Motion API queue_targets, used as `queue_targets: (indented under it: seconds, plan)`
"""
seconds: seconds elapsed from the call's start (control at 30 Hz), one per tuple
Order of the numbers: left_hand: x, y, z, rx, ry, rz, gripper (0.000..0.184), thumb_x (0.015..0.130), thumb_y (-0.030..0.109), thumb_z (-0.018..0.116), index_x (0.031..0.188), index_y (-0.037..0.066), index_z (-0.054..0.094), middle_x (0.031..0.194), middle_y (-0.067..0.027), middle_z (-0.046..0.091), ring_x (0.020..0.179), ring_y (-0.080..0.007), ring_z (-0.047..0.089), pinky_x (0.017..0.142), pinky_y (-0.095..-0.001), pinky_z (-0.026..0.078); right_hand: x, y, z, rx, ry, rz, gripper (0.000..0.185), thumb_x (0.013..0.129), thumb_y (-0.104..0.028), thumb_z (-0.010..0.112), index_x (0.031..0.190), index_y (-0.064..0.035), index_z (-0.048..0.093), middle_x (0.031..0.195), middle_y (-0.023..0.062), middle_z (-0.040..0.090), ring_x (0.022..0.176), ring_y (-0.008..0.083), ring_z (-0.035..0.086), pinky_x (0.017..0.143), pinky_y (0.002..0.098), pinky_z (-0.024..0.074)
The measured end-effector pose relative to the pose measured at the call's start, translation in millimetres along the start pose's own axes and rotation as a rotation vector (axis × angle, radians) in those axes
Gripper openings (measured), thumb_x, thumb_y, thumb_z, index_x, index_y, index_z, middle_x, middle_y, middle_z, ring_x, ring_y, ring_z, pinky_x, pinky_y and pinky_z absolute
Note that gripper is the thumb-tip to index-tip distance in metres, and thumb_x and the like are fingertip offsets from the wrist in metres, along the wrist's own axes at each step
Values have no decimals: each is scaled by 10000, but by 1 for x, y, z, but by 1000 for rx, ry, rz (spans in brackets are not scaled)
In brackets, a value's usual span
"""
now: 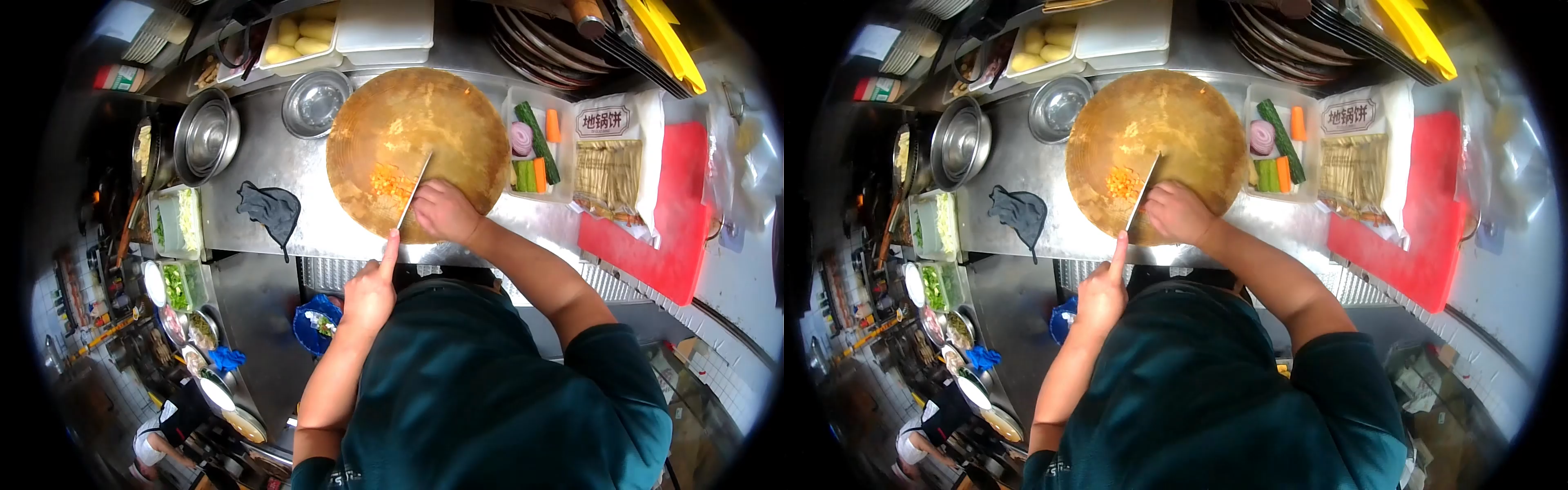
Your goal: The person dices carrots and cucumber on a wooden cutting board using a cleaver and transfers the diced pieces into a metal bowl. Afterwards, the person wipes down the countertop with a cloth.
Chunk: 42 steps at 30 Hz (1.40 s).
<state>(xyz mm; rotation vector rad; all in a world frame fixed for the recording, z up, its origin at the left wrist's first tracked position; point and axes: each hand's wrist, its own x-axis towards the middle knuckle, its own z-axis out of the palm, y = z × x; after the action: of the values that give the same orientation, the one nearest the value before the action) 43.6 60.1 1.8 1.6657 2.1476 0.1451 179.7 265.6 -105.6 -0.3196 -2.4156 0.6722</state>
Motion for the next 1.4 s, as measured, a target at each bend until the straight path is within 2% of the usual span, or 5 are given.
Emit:
queue_targets:
  seconds: [0.3,0.8,0.97,1.17,1.4]
  plan:
    - [-12,1,-22,-22,-13,40,936,827,-80,613,1682,168,325,771,-212,661,689,-426,689,681,-548,567,1,-5,-2,-42,39,-27,106,814,-93,719,913,-57,710,947,93,650,939,296,616,867,420,525]
    - [-12,-1,-15,-56,26,37,903,862,-49,631,1682,181,331,806,-192,683,664,-416,689,652,-537,577,-19,-4,-16,-49,73,49,116,807,-89,727,895,-77,652,957,85,642,934,300,631,848,423,532]
    - [6,-2,0,-125,21,16,895,873,-57,617,1684,156,304,809,-223,699,700,-433,698,670,-547,567,-24,-1,-20,-14,48,47,108,819,-71,722,908,-70,660,967,89,646,934,310,631,852,426,535]
    - [9,-2,0,-169,32,-2,884,893,-54,611,1689,132,272,814,-246,702,715,-448,694,679,-552,553,-29,-5,-33,-6,42,132,103,845,-55,740,941,-39,705,997,106,679,958,319,660,858,414,552]
    - [3,-9,10,-222,63,53,874,916,-42,610,1694,127,249,808,-261,693,705,-456,687,664,-551,537,-7,2,-19,-108,123,262,66,853,-128,746,852,-76,704,909,88,637,906,311,634,825,425,537]
